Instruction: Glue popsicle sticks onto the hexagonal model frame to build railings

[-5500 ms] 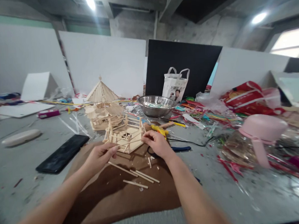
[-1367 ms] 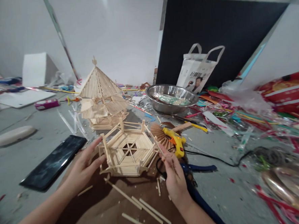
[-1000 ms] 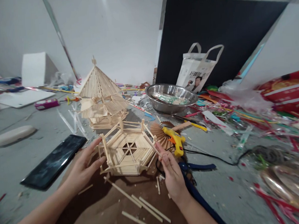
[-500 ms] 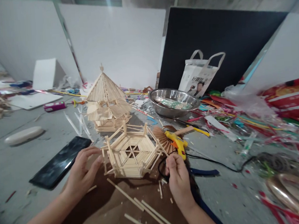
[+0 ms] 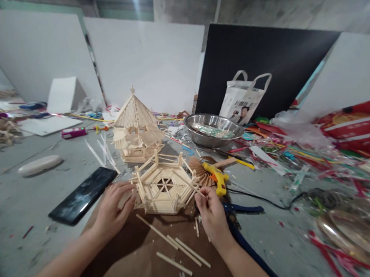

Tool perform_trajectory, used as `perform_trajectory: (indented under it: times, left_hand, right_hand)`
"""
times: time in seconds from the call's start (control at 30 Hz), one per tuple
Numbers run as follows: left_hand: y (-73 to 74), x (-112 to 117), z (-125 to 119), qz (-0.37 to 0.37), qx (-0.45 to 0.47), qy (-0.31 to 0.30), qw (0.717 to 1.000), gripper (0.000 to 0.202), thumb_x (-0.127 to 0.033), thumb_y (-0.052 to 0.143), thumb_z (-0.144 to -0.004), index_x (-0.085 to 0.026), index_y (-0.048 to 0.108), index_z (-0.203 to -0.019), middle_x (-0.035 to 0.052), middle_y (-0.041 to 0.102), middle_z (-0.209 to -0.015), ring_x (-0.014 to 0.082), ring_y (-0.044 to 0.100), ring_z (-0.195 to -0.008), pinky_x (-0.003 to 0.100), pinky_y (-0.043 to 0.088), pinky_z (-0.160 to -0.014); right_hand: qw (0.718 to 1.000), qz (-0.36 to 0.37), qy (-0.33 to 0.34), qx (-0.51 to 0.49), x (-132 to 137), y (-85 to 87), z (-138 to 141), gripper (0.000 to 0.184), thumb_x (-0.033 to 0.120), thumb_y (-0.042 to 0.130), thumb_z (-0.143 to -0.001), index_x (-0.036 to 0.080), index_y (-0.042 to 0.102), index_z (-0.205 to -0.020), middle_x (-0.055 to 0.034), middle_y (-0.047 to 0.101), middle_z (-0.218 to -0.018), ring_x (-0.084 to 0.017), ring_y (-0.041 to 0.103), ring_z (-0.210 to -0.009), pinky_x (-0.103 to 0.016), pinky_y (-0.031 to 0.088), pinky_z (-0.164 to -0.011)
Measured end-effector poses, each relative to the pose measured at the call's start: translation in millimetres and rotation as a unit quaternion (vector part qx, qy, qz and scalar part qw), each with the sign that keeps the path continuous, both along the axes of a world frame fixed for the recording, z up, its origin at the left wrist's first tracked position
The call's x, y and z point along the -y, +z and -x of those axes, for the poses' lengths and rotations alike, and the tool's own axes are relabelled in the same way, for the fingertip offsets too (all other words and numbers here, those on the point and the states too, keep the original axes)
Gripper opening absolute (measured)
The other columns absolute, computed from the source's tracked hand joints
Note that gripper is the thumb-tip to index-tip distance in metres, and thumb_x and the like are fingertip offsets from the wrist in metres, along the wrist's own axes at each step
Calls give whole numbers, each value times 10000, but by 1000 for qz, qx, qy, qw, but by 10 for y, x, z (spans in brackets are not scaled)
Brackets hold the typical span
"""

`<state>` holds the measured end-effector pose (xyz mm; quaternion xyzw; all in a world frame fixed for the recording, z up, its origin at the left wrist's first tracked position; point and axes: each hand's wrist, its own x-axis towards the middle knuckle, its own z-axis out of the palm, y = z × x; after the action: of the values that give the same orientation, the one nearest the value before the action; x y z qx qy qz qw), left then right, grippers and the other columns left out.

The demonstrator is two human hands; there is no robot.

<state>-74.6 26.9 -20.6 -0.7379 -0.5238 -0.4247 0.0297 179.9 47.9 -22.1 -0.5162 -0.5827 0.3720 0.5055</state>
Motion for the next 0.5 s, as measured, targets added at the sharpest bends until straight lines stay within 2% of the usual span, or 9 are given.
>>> perform_trajectory:
  times: [0.2, 0.27, 0.37, 0.5]
  left_hand:
    - [-5, -10, -5, 7, 13, 19, 1000, 155, -188, 442, -774, -165, 494, -918, 54, 558, -867, 170, 499, -837, 323, 396, -755]
    - [25, -12, -17, 17, 19, 27, 999, 136, -198, 435, -781, -164, 500, -896, 52, 565, -863, 170, 499, -830, 326, 392, -763]
    - [89, -4, -55, 42, 12, 27, 999, 147, -214, 423, -786, -165, 510, -893, 55, 568, -874, 178, 496, -841, 337, 390, -768]
    - [160, 55, -125, 50, -3, 16, 999, 178, -201, 421, -771, -163, 514, -918, 64, 569, -883, 191, 494, -848, 345, 397, -753]
  right_hand:
    - [997, 1, 77, 2, -14, 78, 11, 361, 550, 397, -741, 195, 463, -720, 57, 319, -508, -87, 268, -439, -223, 250, -416]
    - [996, -5, 84, 8, -43, 106, 9, 377, 560, 364, -752, 197, 450, -696, 58, 307, -502, -89, 269, -438, -227, 250, -420]
    - [996, -24, 77, 24, -84, 167, -4, 374, 555, 350, -761, 199, 445, -703, 56, 325, -512, -97, 307, -459, -230, 279, -446]
    - [997, -56, 31, 48, -88, 190, -20, 330, 515, 433, -742, 191, 482, -703, 48, 397, -541, -98, 358, -488, -228, 314, -475]
